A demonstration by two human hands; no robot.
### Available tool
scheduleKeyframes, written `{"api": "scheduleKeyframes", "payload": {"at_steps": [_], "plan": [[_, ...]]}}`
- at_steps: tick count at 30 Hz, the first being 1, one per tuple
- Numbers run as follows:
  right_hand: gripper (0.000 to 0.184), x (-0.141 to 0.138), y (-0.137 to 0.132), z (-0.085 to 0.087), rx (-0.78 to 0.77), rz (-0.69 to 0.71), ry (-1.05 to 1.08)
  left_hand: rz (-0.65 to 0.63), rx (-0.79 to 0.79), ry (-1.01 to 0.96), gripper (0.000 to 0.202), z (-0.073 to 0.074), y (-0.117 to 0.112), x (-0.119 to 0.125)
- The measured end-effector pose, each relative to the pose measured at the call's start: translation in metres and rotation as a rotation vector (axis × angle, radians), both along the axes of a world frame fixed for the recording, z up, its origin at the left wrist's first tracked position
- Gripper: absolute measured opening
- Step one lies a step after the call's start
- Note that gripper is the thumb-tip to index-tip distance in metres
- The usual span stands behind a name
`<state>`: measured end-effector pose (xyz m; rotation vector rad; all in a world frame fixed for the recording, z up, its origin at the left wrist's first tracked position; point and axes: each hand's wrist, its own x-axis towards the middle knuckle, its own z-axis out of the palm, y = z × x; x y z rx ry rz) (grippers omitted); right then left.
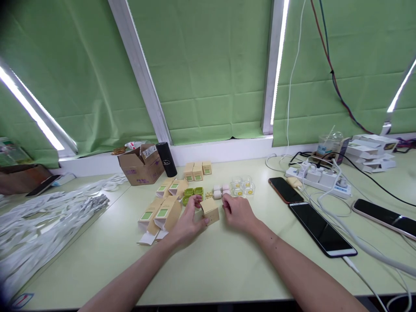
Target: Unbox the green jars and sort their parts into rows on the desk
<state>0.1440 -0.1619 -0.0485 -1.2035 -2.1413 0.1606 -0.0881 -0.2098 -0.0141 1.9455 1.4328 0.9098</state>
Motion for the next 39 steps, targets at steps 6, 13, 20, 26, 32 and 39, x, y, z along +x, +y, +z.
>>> {"api": "scheduleKeyframes", "payload": {"at_steps": [6, 13, 20, 26, 32, 39], "plan": [[0.011, -0.001, -0.002, 0.001, 0.048, -0.015, 0.032, 0.065, -0.007, -0.011, 0.060, -0.014, 0.002, 0.006], [0.007, -0.005, -0.011, 0.008, 0.110, 0.001, 0.188, 0.059, 0.217, -0.052, 0.051, -0.017, 0.007, 0.006], [0.010, -0.013, -0.023, 0.016, 0.277, 0.116, 0.290, 0.107, 0.742, 0.195, 0.051, -0.007, 0.004, -0.001], [0.026, -0.019, -0.031, 0.020, 0.311, 0.238, 0.394, 0.080, 1.045, 0.302, 0.047, -0.009, 0.003, -0.003], [0.035, -0.021, -0.036, 0.022, 0.335, 0.294, 0.336, 0.073, 1.145, 0.438, 0.046, -0.008, -0.004, 0.002], [0.041, -0.024, -0.038, 0.018, 0.331, 0.290, 0.261, 0.037, 1.077, 0.509, 0.046, -0.013, -0.003, 0.000]]}}
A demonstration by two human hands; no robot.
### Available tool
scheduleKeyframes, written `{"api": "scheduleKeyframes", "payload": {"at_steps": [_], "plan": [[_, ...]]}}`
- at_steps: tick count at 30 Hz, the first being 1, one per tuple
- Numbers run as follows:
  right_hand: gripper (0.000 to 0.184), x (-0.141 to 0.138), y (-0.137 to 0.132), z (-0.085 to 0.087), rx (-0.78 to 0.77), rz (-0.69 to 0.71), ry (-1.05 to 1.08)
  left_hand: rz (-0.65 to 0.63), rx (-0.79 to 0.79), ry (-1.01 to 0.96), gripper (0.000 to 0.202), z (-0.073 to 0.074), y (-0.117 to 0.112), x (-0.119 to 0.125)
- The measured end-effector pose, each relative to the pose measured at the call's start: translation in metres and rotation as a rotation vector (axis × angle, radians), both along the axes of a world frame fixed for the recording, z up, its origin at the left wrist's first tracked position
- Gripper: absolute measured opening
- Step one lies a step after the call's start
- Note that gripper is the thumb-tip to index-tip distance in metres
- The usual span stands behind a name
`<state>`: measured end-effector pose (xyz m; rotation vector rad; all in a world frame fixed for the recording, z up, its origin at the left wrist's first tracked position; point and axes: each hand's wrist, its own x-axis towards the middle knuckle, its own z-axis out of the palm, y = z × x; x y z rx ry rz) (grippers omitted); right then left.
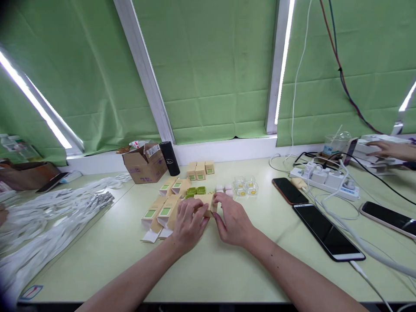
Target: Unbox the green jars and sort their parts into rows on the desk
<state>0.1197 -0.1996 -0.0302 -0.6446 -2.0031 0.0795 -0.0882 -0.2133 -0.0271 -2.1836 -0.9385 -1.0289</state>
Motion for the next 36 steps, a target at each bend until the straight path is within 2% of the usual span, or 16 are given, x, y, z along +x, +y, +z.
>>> {"api": "scheduleKeyframes", "payload": {"at_steps": [4, 11, 15, 20, 24, 27, 30, 33, 36], "plan": [[0.046, -0.001, -0.001, -0.001, 0.003, 0.002, -0.033, -0.040, -0.004, 0.035, 0.048, -0.002, 0.001, -0.001], [0.053, -0.005, 0.002, -0.009, -0.004, -0.040, -0.029, -0.042, -0.104, 0.038, 0.049, -0.002, 0.002, 0.001], [0.048, -0.007, 0.005, -0.012, -0.020, -0.091, 0.006, -0.017, -0.121, 0.033, 0.051, -0.001, 0.002, 0.003], [0.031, 0.000, 0.010, -0.008, -0.182, -0.072, 0.145, -0.032, -0.271, -0.081, 0.056, 0.002, 0.003, 0.004], [0.030, 0.002, 0.011, -0.005, -0.202, 0.010, 0.306, -0.080, -0.368, -0.197, 0.059, -0.001, 0.006, 0.003], [0.031, 0.001, 0.010, -0.002, -0.210, 0.012, 0.366, -0.132, -0.420, -0.269, 0.056, -0.004, 0.008, 0.002], [0.030, 0.001, 0.010, 0.003, -0.140, -0.044, 0.405, -0.188, -0.470, -0.301, 0.046, -0.004, 0.007, 0.002], [0.029, 0.005, 0.013, 0.008, 0.003, -0.133, 0.424, -0.209, -0.512, -0.298, 0.034, 0.000, 0.005, 0.003], [0.029, 0.010, 0.016, 0.011, 0.152, -0.237, 0.371, -0.209, -0.533, -0.300, 0.031, 0.005, 0.002, 0.004]]}}
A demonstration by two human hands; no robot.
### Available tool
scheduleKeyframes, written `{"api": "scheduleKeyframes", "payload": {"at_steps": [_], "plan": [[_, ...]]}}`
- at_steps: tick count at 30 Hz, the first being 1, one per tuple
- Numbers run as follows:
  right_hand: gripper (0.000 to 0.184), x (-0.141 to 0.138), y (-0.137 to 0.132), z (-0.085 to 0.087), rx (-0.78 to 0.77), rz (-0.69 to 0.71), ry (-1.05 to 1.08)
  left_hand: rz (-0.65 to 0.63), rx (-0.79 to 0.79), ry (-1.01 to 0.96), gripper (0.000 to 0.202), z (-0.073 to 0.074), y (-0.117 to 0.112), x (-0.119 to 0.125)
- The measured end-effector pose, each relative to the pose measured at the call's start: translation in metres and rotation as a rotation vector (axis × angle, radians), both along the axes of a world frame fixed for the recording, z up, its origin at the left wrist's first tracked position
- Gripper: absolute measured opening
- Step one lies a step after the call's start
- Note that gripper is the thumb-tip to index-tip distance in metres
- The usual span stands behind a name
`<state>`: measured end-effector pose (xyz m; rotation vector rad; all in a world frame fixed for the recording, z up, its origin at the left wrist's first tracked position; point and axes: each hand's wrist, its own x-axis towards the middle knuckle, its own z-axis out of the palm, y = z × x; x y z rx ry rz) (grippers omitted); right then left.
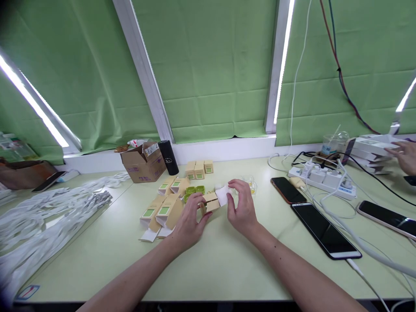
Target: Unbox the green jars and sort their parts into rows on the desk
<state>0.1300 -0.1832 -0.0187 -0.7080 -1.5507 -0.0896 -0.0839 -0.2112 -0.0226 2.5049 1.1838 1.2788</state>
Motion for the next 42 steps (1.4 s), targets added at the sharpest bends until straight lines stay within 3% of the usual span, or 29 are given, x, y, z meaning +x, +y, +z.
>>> {"api": "scheduleKeyframes", "payload": {"at_steps": [3, 9, 15, 23, 29, 35, 42], "plan": [[0.031, 0.005, 0.004, 0.002, 0.119, -0.062, -0.085, 0.016, 0.002, -0.006, 0.037, 0.002, -0.001, 0.001], [0.048, 0.008, 0.004, 0.003, 0.273, 0.024, -0.327, 0.045, -0.015, 0.010, 0.057, 0.000, -0.001, 0.002], [0.053, 0.004, 0.003, -0.002, 0.139, 0.061, -0.437, 0.104, 0.006, 0.045, 0.063, -0.002, 0.002, -0.002], [0.027, 0.000, -0.001, -0.004, 0.056, 0.054, -0.311, 0.162, 0.044, 0.082, 0.068, -0.006, 0.004, -0.003], [0.010, -0.008, 0.000, -0.015, -0.172, 0.019, -0.323, 0.198, 0.165, 0.198, 0.072, -0.008, 0.004, -0.002], [0.006, -0.018, -0.002, -0.016, -0.415, 0.038, -0.223, 0.200, 0.320, 0.357, 0.069, -0.008, 0.003, 0.000], [0.018, -0.020, -0.003, -0.012, -0.495, 0.190, -0.050, 0.234, 0.376, 0.409, 0.066, -0.003, 0.000, 0.001]]}}
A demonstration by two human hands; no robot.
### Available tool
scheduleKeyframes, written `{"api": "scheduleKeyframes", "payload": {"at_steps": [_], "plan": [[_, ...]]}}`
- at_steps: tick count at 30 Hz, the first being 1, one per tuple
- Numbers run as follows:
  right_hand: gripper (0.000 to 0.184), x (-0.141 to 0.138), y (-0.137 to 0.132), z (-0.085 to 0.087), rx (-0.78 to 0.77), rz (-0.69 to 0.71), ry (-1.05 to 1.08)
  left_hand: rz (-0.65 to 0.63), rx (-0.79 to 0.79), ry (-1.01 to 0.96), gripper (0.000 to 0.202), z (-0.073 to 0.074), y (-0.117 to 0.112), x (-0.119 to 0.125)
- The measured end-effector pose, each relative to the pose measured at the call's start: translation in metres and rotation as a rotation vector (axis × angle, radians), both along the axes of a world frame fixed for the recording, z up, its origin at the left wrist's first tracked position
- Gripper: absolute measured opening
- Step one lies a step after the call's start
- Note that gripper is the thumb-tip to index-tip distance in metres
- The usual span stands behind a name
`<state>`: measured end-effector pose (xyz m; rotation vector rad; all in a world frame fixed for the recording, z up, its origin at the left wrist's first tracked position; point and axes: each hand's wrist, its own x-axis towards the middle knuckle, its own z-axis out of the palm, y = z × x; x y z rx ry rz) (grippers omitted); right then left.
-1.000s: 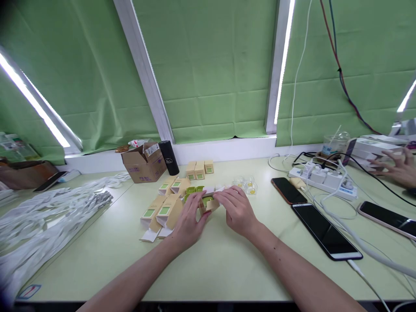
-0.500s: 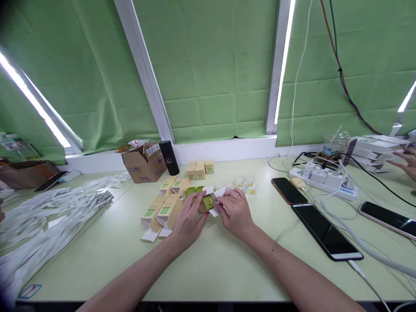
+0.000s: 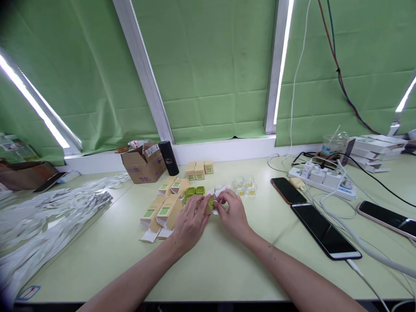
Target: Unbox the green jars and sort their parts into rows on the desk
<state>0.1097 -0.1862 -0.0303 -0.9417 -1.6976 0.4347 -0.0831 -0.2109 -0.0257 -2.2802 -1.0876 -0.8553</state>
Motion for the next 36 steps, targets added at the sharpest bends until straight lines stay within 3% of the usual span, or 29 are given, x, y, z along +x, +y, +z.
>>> {"api": "scheduleKeyframes", "payload": {"at_steps": [7, 15, 21, 24, 32, 36], "plan": [[0.033, 0.001, -0.002, 0.000, -0.302, 0.181, 0.368, 0.040, 0.016, -0.071, 0.070, 0.002, 0.003, -0.005], [0.046, 0.003, 0.005, 0.005, -0.350, 0.205, 0.631, 0.039, -0.023, -0.167, 0.071, 0.004, 0.004, -0.005], [0.050, 0.015, 0.008, 0.013, -0.374, 0.154, 0.764, 0.081, -0.075, -0.394, 0.068, 0.006, 0.011, -0.011], [0.048, 0.019, 0.013, 0.009, -0.356, 0.133, 0.702, -0.009, -0.146, -0.608, 0.063, 0.007, 0.015, -0.014], [0.033, 0.017, 0.021, -0.016, -0.260, 0.080, 0.223, -0.410, -0.647, -1.320, 0.072, 0.008, 0.024, -0.012], [0.024, 0.017, 0.019, -0.018, -0.228, 0.075, 0.035, -0.519, -0.817, -1.565, 0.064, 0.007, 0.029, -0.013]]}}
